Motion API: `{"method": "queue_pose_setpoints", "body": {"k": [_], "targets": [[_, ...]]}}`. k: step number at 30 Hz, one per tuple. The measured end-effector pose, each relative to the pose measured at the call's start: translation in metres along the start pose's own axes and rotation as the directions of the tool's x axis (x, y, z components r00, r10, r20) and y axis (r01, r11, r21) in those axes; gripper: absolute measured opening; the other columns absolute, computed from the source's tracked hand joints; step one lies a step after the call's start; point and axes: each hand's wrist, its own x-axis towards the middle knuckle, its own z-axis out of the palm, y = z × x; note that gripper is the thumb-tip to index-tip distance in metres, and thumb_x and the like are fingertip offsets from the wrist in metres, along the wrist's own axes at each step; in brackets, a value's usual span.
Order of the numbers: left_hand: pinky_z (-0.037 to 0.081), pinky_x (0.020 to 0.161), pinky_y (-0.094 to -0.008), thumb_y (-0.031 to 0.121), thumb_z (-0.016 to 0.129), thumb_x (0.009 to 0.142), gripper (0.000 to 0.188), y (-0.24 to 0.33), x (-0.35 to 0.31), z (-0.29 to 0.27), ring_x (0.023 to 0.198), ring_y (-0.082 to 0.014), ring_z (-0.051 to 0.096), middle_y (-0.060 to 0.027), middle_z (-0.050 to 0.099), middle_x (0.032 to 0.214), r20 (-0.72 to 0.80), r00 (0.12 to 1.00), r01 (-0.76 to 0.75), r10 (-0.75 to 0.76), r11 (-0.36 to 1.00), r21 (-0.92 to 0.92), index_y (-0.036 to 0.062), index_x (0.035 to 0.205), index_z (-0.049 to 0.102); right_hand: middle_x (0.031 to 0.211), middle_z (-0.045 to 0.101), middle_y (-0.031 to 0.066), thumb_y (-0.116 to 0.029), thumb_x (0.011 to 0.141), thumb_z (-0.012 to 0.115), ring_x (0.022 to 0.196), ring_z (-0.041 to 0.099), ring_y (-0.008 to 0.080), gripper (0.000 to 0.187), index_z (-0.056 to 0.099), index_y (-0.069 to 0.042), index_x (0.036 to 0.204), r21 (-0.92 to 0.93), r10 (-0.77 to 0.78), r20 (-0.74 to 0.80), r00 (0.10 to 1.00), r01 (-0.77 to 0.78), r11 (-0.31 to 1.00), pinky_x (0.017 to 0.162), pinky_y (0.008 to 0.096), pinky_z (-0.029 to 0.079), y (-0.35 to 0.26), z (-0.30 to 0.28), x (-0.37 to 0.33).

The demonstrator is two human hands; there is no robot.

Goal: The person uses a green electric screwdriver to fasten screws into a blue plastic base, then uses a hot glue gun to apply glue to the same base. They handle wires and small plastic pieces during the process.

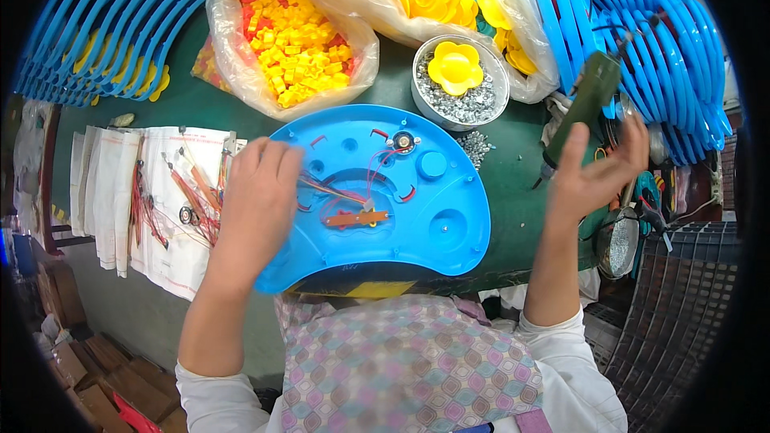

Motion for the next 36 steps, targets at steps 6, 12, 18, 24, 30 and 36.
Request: {"method": "queue_pose_setpoints", "body": {"k": [6,12,18,24,30,36], "targets": [[0.046,0.092,-0.0451,0.007,0.075,0.080,0.030,-0.006,-0.008,-0.008,0.102,-0.0333,0.056,-0.0129,0.063,0.103,0.010,0.992,0.126,-0.125,0.991,-0.048,0.0023,0.105,0.061,0.102,0.067,0.0080,-0.020,0.081,0.082,0.100,0.060,0.0260,0.028,0.072,-0.009,0.105,0.455,-0.323,0.831,0.452,-0.220,0.863,0.089,0.0389,0.046,-0.108,0.045,-0.026],[0.049,0.081,-0.0433,0.013,0.077,0.081,0.018,-0.011,-0.030,-0.008,0.092,-0.0314,0.058,-0.0115,0.062,0.090,-0.049,0.954,0.291,-0.295,0.955,-0.062,0.0043,0.093,0.066,0.086,0.060,0.0057,-0.030,0.081,0.077,0.090,0.055,0.0267,0.019,0.075,-0.012,0.084,0.395,-0.376,0.855,0.358,0.022,0.919,0.085,0.0434,0.042,-0.140,0.067,-0.064],[0.049,0.078,-0.0425,0.019,0.076,0.083,0.018,-0.004,-0.033,-0.017,0.089,-0.0316,0.059,-0.0130,0.064,0.093,-0.024,0.981,0.189,-0.194,0.973,-0.131,0.0042,0.090,0.069,0.085,0.063,0.0077,-0.030,0.085,0.075,0.089,0.059,0.0288,0.022,0.075,-0.009,0.085,0.302,-0.220,0.939,0.263,-0.329,0.895,0.087,0.0464,0.044,-0.135,0.062,-0.057],[0.050,0.072,-0.0357,0.021,0.067,0.094,0.024,0.013,-0.021,0.008,0.082,-0.0251,0.064,-0.0112,0.067,0.089,0.172,0.924,0.343,-0.341,0.542,-0.768,0.0003,0.104,0.072,0.089,0.065,0.0076,-0.025,0.085,0.077,0.088,0.060,0.0278,0.019,0.073,-0.009,0.093,0.478,-0.376,0.872,0.314,-0.379,0.792,0.077,0.0417,0.047,-0.127,0.059,-0.041],[0.051,0.075,-0.0310,0.018,0.061,0.102,0.024,0.011,-0.015,0.010,0.087,-0.0110,0.063,-0.0041,0.070,0.100,0.543,0.817,0.550,-0.193,-0.018,-0.835,-0.0013,0.111,0.070,0.110,0.065,0.0059,-0.016,0.079,0.078,0.104,0.064,0.0246,0.034,0.069,-0.013,0.112,0.702,-0.765,0.366,0.530,0.382,0.601,0.083,0.0384,0.053,-0.121,0.082,-0.021],[0.052,0.081,-0.0371,0.013,0.062,0.097,0.021,0.011,-0.021,0.003,0.091,-0.0247,0.065,-0.0109,0.068,0.102,0.278,0.903,0.408,-0.329,0.448,-0.796,0.0007,0.113,0.068,0.116,0.066,0.0077,-0.008,0.074,0.074,0.108,0.065,0.0252,0.028,0.071,-0.009,0.102,0.687,-0.670,0.476,0.570,0.234,0.688,0.090,0.0395,0.055,-0.126,0.096,-0.037]]}}
